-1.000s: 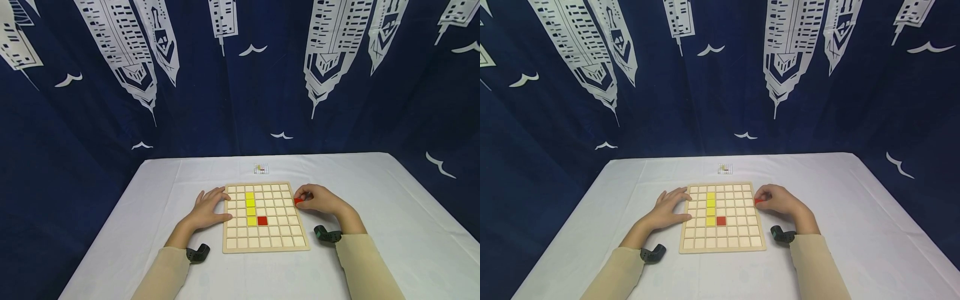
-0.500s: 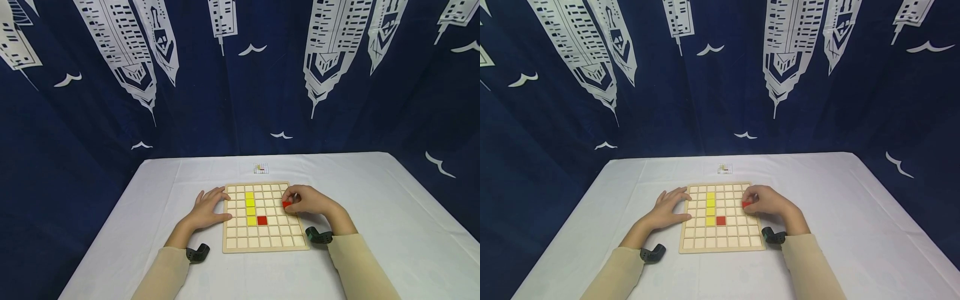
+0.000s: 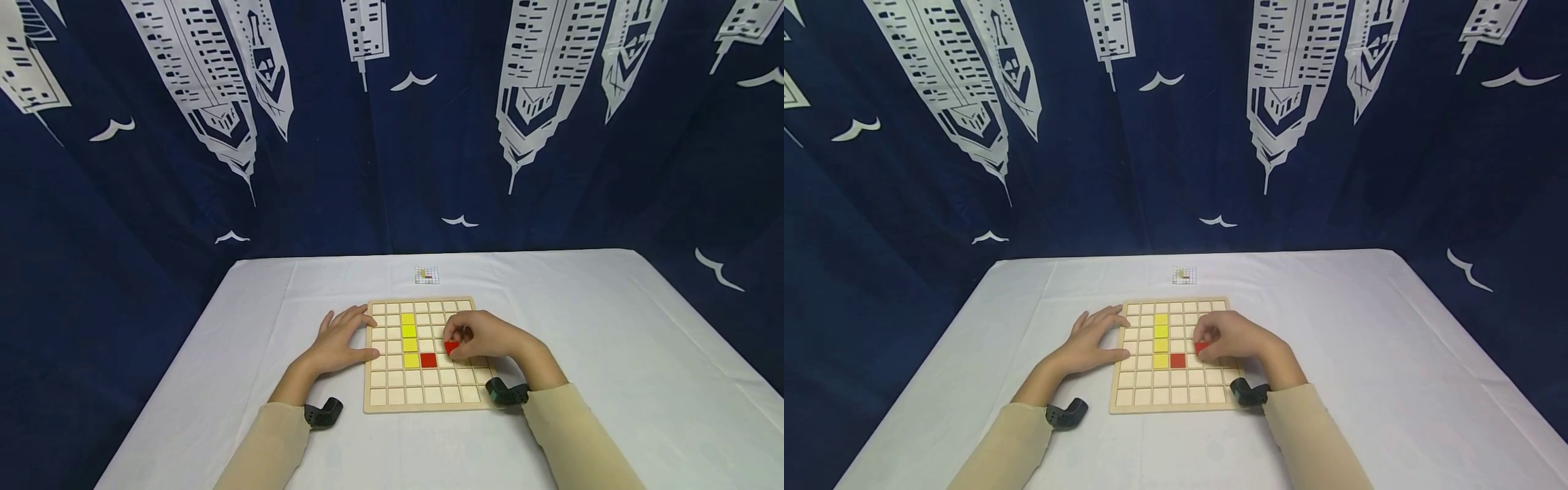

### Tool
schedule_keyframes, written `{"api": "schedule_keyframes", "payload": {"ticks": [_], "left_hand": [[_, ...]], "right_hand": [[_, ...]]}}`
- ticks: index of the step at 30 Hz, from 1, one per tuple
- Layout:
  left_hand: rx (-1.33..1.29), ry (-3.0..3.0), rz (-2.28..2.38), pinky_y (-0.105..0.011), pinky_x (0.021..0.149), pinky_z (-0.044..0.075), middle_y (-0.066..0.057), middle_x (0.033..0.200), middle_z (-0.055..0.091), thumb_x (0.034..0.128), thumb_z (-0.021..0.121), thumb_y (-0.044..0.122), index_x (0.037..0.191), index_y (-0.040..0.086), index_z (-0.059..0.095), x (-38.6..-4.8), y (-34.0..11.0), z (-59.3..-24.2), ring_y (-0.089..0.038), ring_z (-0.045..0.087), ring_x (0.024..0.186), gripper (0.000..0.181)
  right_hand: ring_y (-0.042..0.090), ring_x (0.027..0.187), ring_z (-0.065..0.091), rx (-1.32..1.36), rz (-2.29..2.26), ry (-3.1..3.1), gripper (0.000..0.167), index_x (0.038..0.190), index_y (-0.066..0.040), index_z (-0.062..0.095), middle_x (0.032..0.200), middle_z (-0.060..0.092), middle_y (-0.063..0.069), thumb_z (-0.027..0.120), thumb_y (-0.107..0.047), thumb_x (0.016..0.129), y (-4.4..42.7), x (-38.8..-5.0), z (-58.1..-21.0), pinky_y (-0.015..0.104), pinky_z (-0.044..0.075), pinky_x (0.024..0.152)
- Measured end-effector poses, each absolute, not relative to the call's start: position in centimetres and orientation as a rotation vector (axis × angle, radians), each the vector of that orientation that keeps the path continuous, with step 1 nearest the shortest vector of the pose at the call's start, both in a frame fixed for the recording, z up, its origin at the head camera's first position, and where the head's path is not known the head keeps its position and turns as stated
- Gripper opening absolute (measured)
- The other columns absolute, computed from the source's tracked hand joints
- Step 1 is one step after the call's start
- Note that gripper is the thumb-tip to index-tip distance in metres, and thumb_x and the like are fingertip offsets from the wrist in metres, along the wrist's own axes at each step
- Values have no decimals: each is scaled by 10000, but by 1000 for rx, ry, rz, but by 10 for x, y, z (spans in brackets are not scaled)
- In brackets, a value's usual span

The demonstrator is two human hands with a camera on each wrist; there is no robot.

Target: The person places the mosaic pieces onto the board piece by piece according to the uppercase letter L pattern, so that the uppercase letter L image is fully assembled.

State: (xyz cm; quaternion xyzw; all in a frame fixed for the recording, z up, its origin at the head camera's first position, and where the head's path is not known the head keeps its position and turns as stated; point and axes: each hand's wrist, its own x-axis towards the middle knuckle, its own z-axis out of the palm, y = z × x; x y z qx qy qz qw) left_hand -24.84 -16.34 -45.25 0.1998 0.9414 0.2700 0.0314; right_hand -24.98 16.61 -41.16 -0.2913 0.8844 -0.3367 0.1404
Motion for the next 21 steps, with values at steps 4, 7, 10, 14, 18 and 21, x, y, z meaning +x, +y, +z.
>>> {"api": "schedule_keyframes", "payload": {"ticks": [4, 7, 10, 14, 18, 21], "left_hand": [[619, 2899, 828, -620, 1243, -37, -40, 1644, 311, 834, 760, 466, 1245, 283, 555, -249, -163, -453, -296, 203, 1555, 494], [624, 2898, 825, -620, 1243, -34, -36, 1645, 309, 835, 758, 470, 1247, 284, 553, -249, -164, -453, -294, 203, 1555, 496], [625, 2899, 823, -617, 1244, -32, -35, 1645, 307, 836, 757, 471, 1248, 286, 552, -249, -164, -453, -294, 205, 1554, 496], [639, 2906, 833, -632, 1237, -15, -48, 1638, 322, 835, 761, 455, 1241, 276, 556, -249, -164, -453, -309, 222, 1546, 488], [637, 2903, 828, -629, 1239, -19, -46, 1640, 317, 837, 759, 459, 1247, 272, 554, -249, -164, -453, -303, 219, 1548, 496], [628, 2901, 814, -616, 1245, -28, -33, 1646, 304, 840, 753, 473, 1257, 281, 547, -249, -164, -453, -289, 207, 1553, 503]], "right_hand": [[107, 749, 521, -897, -965, 2535, 189, 914, -121, 681, 812, 603, 8, 811, -101, 779, 162, -248, -411, 192, 445, 669], [98, 741, 516, -917, -967, 2521, 186, 917, -109, 685, 804, 596, 1, 812, -98, 782, 159, -247, -411, 188, 444, 664], [91, 735, 513, -927, -972, 2512, 193, 918, -104, 682, 797, 588, -6, 817, -98, 780, 158, -246, -411, 191, 449, 657], [84, 731, 514, -933, -977, 2501, 200, 915, -103, 679, 791, 586, -8, 824, -99, 778, 156, -246, -413, 191, 457, 652], [78, 717, 521, -941, -980, 2483, 202, 916, -111, 681, 781, 584, -21, 829, -93, 781, 155, -246, -414, 190, 468, 644], [79, 711, 523, -938, -979, 2473, 192, 908, -123, 683, 773, 580, -29, 822, -72, 785, 154, -247, -415, 188, 466, 638]]}}
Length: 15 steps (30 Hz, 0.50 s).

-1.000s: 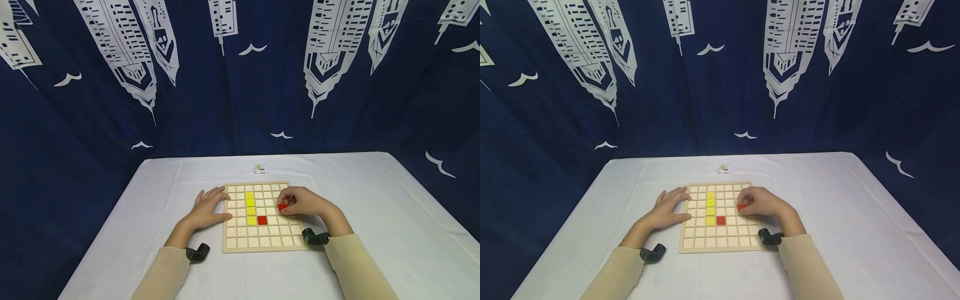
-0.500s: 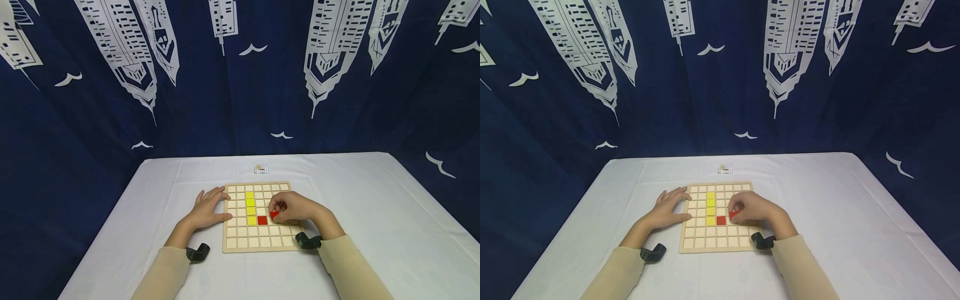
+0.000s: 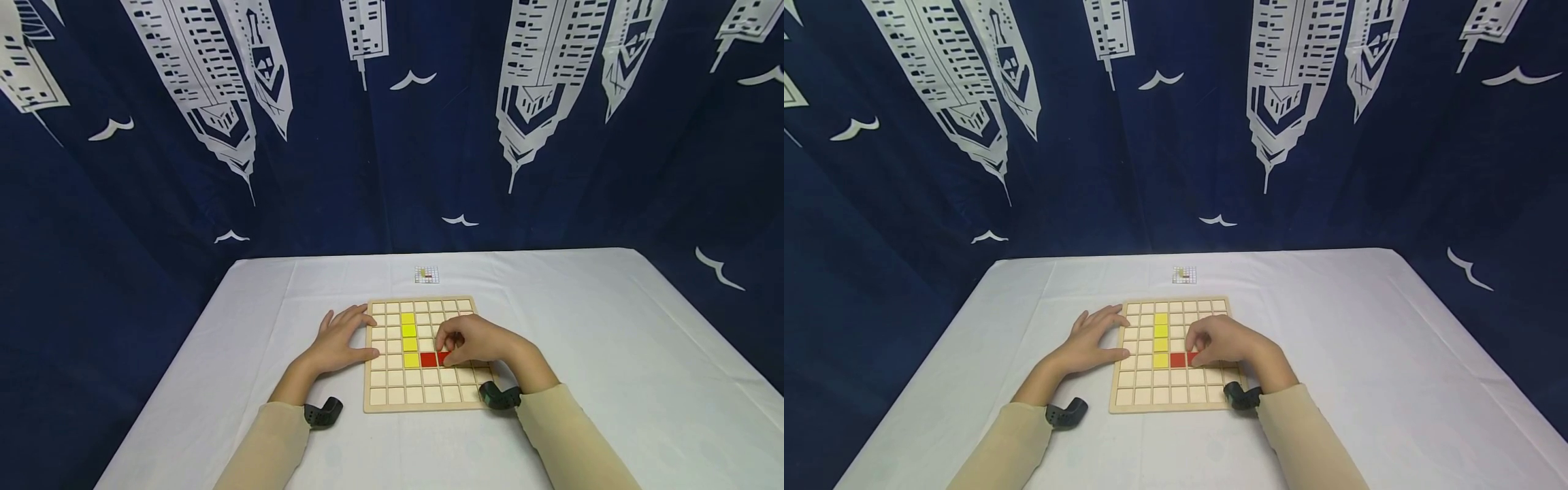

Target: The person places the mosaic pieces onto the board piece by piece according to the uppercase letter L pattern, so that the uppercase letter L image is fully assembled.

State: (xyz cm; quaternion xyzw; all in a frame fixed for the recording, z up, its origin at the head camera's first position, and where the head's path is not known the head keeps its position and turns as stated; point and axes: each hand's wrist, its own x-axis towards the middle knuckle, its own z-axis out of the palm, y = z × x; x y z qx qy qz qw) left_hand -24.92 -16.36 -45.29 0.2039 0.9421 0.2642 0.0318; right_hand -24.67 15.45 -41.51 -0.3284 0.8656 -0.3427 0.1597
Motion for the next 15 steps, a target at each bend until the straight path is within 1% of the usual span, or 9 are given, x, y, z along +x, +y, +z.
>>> {"api": "schedule_keyframes", "payload": {"ticks": [6, 15], "left_hand": [[652, 2910, 839, -643, 1234, -10, -55, 1630, 336, 835, 765, 453, 1237, 268, 558, -249, -164, -453, -315, 233, 1541, 489], [642, 2908, 826, -631, 1239, -19, -44, 1639, 319, 836, 760, 466, 1251, 272, 553, -250, -164, -454, -304, 223, 1546, 502]], "right_hand": [[75, 718, 530, -950, -967, 2475, 174, 891, -132, 690, 768, 588, -40, 789, -24, 797, 154, -247, -416, 185, 469, 648], [59, 710, 522, -971, -981, 2491, 151, 866, -129, 708, 753, 604, -38, 749, 10, 820, 153, -246, -414, 189, 465, 649]]}}
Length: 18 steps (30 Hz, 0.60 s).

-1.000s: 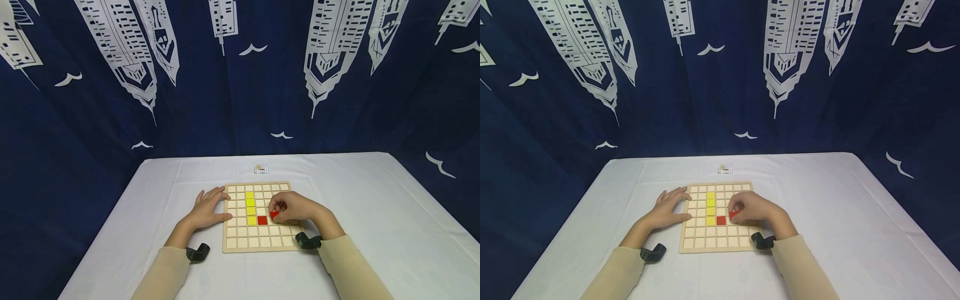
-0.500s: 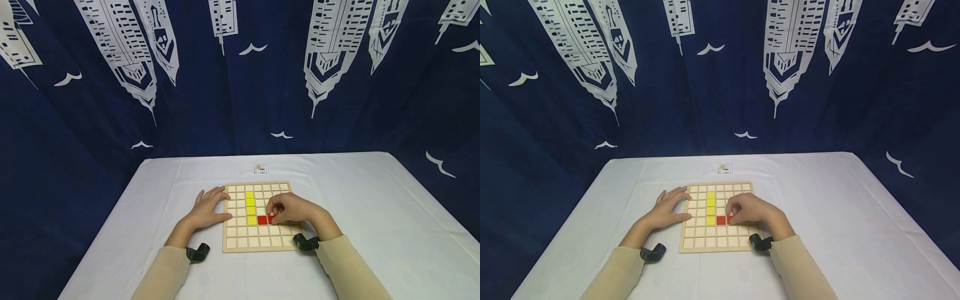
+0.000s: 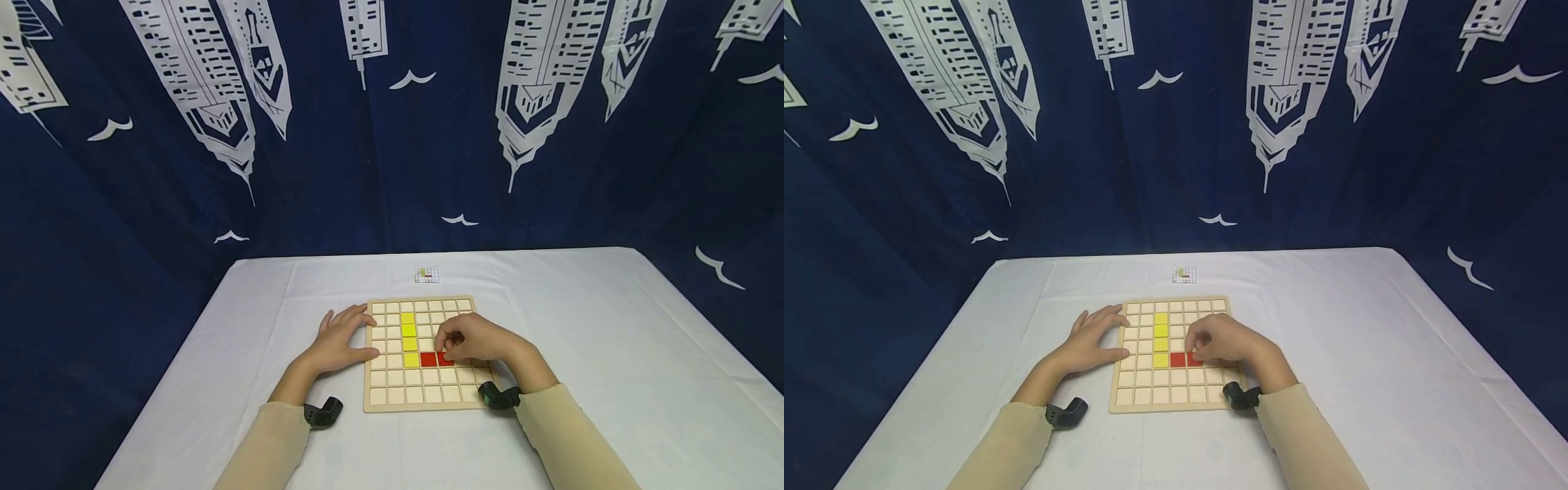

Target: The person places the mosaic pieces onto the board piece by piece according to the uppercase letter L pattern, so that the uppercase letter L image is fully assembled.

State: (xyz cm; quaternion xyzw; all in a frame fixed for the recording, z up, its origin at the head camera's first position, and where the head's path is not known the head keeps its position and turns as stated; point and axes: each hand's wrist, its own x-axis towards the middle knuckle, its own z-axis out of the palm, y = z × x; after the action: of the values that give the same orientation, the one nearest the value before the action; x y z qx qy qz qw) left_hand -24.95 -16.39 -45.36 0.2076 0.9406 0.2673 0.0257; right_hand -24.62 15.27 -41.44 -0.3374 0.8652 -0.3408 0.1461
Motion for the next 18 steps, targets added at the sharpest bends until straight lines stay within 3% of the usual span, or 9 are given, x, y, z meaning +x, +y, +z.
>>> {"api": "schedule_keyframes", "payload": {"ticks": [8, 18], "left_hand": [[625, 2907, 811, -617, 1244, -28, -38, 1643, 312, 835, 757, 474, 1260, 278, 554, -249, -165, -454, -294, 215, 1550, 510], [638, 2895, 848, -626, 1240, -25, -53, 1642, 312, 831, 760, 463, 1257, 271, 557, -249, -163, -456, -318, 219, 1546, 509]], "right_hand": [[59, 704, 512, -969, -965, 2519, 138, 850, -139, 702, 738, 591, -53, 733, -5, 847, 150, -247, -415, 185, 447, 652], [111, 763, 533, -773, -972, 2738, 58, 961, -123, 701, 822, 623, -31, 702, -106, 905, 160, -246, -409, 242, 464, 694]]}}
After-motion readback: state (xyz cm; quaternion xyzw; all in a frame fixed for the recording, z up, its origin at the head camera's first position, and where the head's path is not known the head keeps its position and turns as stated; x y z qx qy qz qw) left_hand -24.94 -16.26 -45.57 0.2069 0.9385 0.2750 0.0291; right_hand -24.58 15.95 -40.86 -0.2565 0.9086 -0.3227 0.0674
